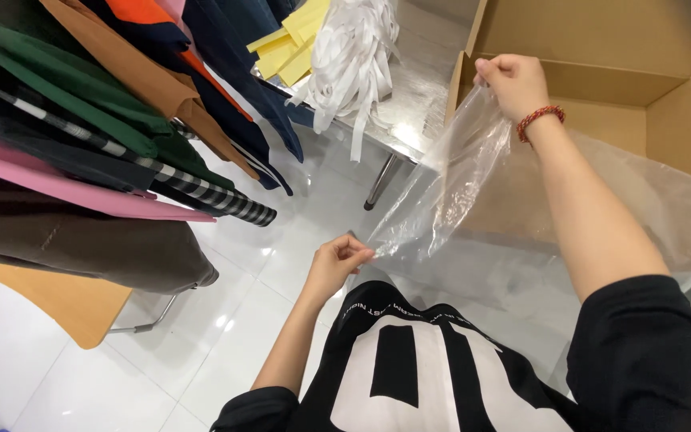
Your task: The person removes a black garment from a hanger and places it on a rack. They then unpack a pair of brown trousers from a plastic bag inside a cardboard box, unfold them, and hang them on a hanger. The person places the empty plastic bag back into the box, closes the box, and stacks it with other boxes. Finally, they attach a yellow note to a ribbon on a separate box.
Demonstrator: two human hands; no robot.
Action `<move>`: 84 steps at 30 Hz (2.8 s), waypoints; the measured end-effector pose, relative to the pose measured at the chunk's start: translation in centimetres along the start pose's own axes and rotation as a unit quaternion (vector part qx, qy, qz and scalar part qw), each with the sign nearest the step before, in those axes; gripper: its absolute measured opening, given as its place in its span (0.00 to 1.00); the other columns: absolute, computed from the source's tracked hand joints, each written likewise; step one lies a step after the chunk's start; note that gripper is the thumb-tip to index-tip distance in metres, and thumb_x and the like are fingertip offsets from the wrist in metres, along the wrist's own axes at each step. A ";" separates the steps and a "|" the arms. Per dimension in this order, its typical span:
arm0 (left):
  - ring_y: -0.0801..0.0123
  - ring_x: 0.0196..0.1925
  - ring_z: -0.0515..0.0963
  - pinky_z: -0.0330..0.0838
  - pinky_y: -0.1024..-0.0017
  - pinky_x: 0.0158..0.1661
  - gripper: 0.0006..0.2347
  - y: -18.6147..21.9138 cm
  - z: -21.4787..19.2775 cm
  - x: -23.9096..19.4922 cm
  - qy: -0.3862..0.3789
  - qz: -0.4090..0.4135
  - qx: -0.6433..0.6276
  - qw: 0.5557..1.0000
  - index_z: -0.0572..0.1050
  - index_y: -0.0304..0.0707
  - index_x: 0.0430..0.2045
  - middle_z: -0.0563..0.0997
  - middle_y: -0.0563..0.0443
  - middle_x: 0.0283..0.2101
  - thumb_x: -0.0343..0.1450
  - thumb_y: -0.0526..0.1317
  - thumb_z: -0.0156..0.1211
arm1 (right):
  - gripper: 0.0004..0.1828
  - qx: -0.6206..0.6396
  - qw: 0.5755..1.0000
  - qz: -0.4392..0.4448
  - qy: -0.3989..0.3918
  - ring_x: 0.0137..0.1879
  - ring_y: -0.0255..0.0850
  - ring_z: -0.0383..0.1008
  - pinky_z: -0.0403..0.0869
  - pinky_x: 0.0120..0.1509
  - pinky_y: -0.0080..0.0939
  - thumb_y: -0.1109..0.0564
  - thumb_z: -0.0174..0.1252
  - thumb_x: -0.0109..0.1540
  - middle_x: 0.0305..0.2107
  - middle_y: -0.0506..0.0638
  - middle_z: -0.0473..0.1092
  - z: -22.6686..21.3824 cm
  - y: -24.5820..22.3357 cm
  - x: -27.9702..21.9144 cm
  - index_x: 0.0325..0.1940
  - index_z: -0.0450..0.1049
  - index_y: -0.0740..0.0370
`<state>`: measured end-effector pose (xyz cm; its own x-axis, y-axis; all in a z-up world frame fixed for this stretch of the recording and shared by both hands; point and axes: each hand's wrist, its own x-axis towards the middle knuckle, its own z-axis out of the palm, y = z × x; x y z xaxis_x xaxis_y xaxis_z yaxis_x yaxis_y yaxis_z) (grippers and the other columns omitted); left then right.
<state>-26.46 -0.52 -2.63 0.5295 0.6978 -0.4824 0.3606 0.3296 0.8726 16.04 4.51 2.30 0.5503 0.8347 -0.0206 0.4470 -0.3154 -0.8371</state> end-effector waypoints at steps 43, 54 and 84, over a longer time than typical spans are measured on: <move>0.65 0.23 0.90 0.69 0.78 0.19 0.16 19.7 9.5 16.6 0.162 0.304 -0.015 0.939 0.66 0.44 0.25 0.75 0.56 0.28 0.78 0.52 0.54 | 0.06 -0.183 0.975 0.114 0.057 0.50 0.39 0.74 0.70 0.61 0.42 0.55 0.63 0.68 0.43 0.46 0.77 -21.9 15.6 -23.9 0.46 0.82 0.56; 0.68 0.09 0.71 0.67 0.65 0.22 0.13 19.2 8.4 18.8 0.216 0.301 0.151 0.916 0.67 0.44 0.30 0.75 0.53 0.12 0.82 0.48 0.48 | 0.16 -0.069 0.926 0.039 0.368 0.34 0.31 0.70 0.70 0.36 0.35 0.64 0.67 0.69 0.43 0.45 0.74 -22.9 17.7 -19.9 0.58 0.80 0.48; 0.58 0.38 0.86 0.84 0.59 0.46 0.09 8.4 0.8 10.6 -0.135 -0.007 0.035 0.990 0.82 0.26 0.41 0.85 0.37 0.38 0.70 0.33 0.70 | 0.10 0.236 0.854 0.181 0.427 0.30 0.37 0.80 0.83 0.33 0.31 0.57 0.64 0.82 0.33 0.48 0.76 -21.3 32.3 -36.9 0.49 0.71 0.46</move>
<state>-17.27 9.11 -0.48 0.7069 0.4953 -0.5050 0.4156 0.2869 0.8631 25.19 -46.09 -12.30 0.9959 0.0240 -0.0873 -0.0846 -0.0978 -0.9916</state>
